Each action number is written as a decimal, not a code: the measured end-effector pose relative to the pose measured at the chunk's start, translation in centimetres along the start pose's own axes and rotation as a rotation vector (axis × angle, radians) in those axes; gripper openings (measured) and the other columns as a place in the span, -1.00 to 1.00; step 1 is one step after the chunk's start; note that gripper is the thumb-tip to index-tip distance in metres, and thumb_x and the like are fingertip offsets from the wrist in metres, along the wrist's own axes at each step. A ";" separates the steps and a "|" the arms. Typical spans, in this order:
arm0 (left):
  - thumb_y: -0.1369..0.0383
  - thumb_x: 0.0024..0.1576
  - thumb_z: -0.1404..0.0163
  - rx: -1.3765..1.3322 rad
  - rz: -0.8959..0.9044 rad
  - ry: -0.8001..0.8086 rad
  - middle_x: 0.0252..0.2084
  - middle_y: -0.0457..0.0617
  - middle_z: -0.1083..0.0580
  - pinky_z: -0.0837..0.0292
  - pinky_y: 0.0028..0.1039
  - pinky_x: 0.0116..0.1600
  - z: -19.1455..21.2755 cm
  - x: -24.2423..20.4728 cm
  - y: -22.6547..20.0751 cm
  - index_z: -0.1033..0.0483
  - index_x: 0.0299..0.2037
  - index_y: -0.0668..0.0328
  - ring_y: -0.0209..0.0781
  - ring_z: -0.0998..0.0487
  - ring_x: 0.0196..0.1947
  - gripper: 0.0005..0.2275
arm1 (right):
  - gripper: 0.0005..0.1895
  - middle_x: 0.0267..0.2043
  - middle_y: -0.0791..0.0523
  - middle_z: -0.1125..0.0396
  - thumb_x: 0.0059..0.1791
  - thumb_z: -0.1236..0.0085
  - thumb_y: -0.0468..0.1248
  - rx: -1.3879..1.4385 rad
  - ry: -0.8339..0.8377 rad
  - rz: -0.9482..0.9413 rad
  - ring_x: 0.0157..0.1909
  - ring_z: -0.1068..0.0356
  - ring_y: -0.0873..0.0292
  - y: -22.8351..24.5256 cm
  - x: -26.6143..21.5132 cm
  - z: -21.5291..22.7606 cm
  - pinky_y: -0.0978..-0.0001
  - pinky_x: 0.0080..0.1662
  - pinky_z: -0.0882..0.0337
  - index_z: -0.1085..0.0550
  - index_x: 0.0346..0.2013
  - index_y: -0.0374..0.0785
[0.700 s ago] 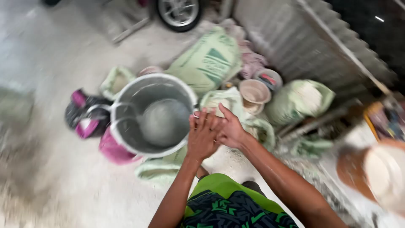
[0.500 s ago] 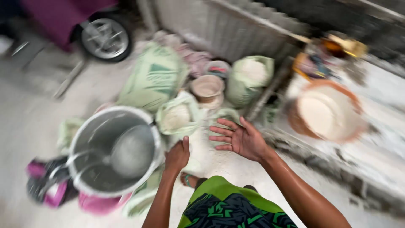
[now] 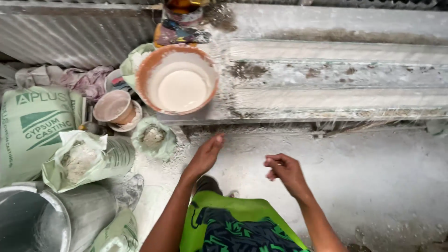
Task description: Applying gypsum paste to a mold to create decorative moldings.
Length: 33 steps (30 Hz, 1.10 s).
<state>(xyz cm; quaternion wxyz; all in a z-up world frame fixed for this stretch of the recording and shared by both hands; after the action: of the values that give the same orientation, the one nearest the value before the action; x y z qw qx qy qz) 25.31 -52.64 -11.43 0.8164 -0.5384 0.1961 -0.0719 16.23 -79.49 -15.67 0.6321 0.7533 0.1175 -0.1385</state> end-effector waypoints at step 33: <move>0.30 0.39 0.11 -0.671 -0.293 -1.504 -0.10 0.21 -0.33 -0.26 -0.25 0.01 8.9 29.7 -11.9 -0.14 0.58 0.12 -0.08 -0.25 -0.15 -0.48 | -0.72 -0.16 0.10 -0.37 0.20 0.14 -0.27 0.261 -0.046 0.109 -0.14 -0.39 0.19 9.5 27.1 31.3 0.30 -0.07 -0.43 -0.41 0.12 -0.35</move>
<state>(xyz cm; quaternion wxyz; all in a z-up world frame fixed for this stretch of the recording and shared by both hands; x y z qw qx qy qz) 57.10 -59.73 -4.75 0.5082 -0.6773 -0.4622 0.2634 42.96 -111.94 -21.71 0.5380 0.8309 0.0427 -0.1353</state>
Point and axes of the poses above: each hand's wrist, its own x-axis towards the middle knuckle, its own z-axis out of the back of the hand, y = z × x, the point moved 8 cm from there along x, towards the middle knuckle
